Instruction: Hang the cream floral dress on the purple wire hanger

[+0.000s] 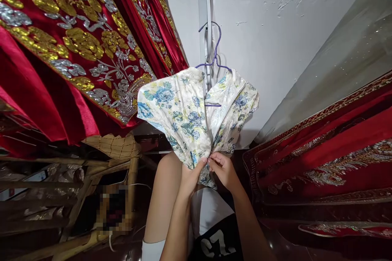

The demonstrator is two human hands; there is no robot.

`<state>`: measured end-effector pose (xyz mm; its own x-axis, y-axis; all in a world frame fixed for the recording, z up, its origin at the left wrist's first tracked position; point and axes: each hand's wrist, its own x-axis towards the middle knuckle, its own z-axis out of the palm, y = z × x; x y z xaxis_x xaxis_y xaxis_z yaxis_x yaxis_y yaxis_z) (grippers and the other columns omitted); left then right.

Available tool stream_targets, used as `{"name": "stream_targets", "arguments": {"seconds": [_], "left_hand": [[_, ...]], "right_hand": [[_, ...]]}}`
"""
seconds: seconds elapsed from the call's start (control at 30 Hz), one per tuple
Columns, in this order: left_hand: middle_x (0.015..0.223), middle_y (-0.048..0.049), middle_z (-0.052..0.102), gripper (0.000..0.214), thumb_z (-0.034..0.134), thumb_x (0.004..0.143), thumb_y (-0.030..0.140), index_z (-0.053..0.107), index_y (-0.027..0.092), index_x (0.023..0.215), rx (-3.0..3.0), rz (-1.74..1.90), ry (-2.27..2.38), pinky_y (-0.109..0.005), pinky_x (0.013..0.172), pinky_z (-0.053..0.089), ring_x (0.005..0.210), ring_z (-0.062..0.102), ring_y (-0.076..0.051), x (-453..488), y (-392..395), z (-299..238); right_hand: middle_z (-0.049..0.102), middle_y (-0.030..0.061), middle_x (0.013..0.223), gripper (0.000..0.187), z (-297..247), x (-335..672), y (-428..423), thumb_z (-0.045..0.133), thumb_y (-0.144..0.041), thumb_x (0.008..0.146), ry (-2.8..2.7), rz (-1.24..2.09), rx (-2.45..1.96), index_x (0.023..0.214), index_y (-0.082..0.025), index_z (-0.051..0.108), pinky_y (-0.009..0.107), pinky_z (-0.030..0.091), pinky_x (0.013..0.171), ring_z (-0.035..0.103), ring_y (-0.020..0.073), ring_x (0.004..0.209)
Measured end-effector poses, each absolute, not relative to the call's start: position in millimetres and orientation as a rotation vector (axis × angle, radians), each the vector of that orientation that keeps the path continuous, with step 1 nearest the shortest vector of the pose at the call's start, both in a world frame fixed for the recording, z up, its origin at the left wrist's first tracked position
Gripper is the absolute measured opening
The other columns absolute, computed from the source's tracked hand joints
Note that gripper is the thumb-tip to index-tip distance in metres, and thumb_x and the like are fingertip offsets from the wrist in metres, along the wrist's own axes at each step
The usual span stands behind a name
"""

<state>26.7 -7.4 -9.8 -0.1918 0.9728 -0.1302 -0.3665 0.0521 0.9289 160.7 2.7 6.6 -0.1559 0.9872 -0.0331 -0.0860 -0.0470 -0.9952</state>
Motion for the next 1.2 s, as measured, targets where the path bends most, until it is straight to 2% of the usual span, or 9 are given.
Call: {"name": "stream_targets", "arguments": {"seconds": [0.23, 0.37, 0.5, 0.6, 0.73, 0.9, 1.03, 1.2], "left_hand": [[0.132, -0.0154, 0.07, 0.067, 0.086, 0.075, 0.047, 0.067, 0.015, 0.132, 0.81, 1.432, 1.144, -0.046, 0.117, 0.044, 0.129, 0.063, -0.034, 25.4, -9.1, -0.2], [0.13, -0.0154, 0.071, 0.069, 0.086, 0.073, 0.048, 0.067, 0.015, 0.131, 0.846, 1.422, 1.197, -0.043, 0.115, 0.046, 0.13, 0.062, -0.033, 23.1, -9.7, 2.6], [0.123, -0.016, 0.073, 0.07, 0.087, 0.071, 0.048, 0.068, 0.013, 0.128, 0.785, 1.424, 1.225, -0.043, 0.108, 0.051, 0.122, 0.067, -0.034, 16.2, -8.5, -2.2], [0.117, -0.0155, 0.075, 0.065, 0.089, 0.07, 0.046, 0.071, 0.013, 0.123, 0.769, 1.421, 1.22, -0.044, 0.106, 0.053, 0.117, 0.069, -0.034, 10.7, -7.8, -5.2], [0.111, -0.0127, 0.076, 0.06, 0.093, 0.064, 0.037, 0.073, 0.016, 0.116, 0.851, 1.406, 1.204, -0.046, 0.113, 0.047, 0.119, 0.068, -0.033, 11.7, -7.8, 0.1], [0.111, -0.0119, 0.076, 0.057, 0.093, 0.062, 0.032, 0.073, 0.017, 0.114, 0.859, 1.46, 1.212, -0.047, 0.117, 0.042, 0.126, 0.064, -0.034, 20.5, -8.4, 7.5], [0.108, -0.0117, 0.076, 0.055, 0.093, 0.062, 0.032, 0.073, 0.018, 0.111, 0.863, 1.47, 1.209, -0.048, 0.12, 0.039, 0.128, 0.063, -0.035, 25.5, -9.8, 5.1], [0.115, -0.0124, 0.075, 0.05, 0.092, 0.065, 0.034, 0.074, 0.018, 0.109, 0.947, 1.479, 1.2, -0.046, 0.124, 0.033, 0.137, 0.056, -0.035, 30.3, -7.3, -2.5]], "right_hand": [[0.055, -0.002, 0.061, 0.029, 5.7, 154.5, 3.0, 0.064, -0.045, 0.089, -1.335, 1.406, -1.087, 0.077, -0.02, 0.057, 0.027, 0.037, 0.059, 0.049, 0.0142, 0.059], [0.047, -0.0041, 0.056, 0.025, 10.6, 149.4, 3.5, 0.059, -0.036, 0.085, -1.298, 1.395, -1.102, 0.067, -0.022, 0.049, 0.026, 0.034, 0.055, 0.042, 0.013, 0.056], [0.045, -0.004, 0.05, 0.024, 14.0, 152.5, 5.8, 0.053, -0.03, 0.08, -1.301, 1.401, -1.122, 0.059, -0.023, 0.044, 0.027, 0.032, 0.053, 0.041, 0.0122, 0.051], [0.048, -0.003, 0.048, 0.02, 14.9, 157.1, 7.7, 0.055, -0.03, 0.077, -1.291, 1.399, -1.152, 0.06, -0.021, 0.053, 0.027, 0.032, 0.053, 0.044, 0.0129, 0.05], [0.052, -0.0019, 0.05, 0.02, 17.9, 160.4, 8.8, 0.062, -0.033, 0.077, -1.229, 1.435, -1.122, 0.063, -0.02, 0.06, 0.028, 0.037, 0.055, 0.047, 0.0138, 0.051], [0.047, -0.0042, 0.048, 0.02, 24.3, 165.2, 8.6, 0.066, -0.034, 0.075, -1.101, 1.521, -1.108, 0.062, -0.021, 0.059, 0.028, 0.032, 0.052, 0.039, 0.0115, 0.048], [0.039, -0.0054, 0.043, 0.022, 27.6, 169.1, 8.6, 0.066, -0.038, 0.071, -1.038, 1.653, -1.127, 0.058, -0.022, 0.058, 0.028, 0.023, 0.047, 0.029, 0.0104, 0.045], [0.034, -0.0044, 0.042, 0.025, 35.8, 173.3, 15.9, 0.072, -0.044, 0.07, -0.967, 1.68, -1.04, 0.058, -0.024, 0.064, 0.032, 0.017, 0.048, 0.02, 0.0111, 0.043]]}}
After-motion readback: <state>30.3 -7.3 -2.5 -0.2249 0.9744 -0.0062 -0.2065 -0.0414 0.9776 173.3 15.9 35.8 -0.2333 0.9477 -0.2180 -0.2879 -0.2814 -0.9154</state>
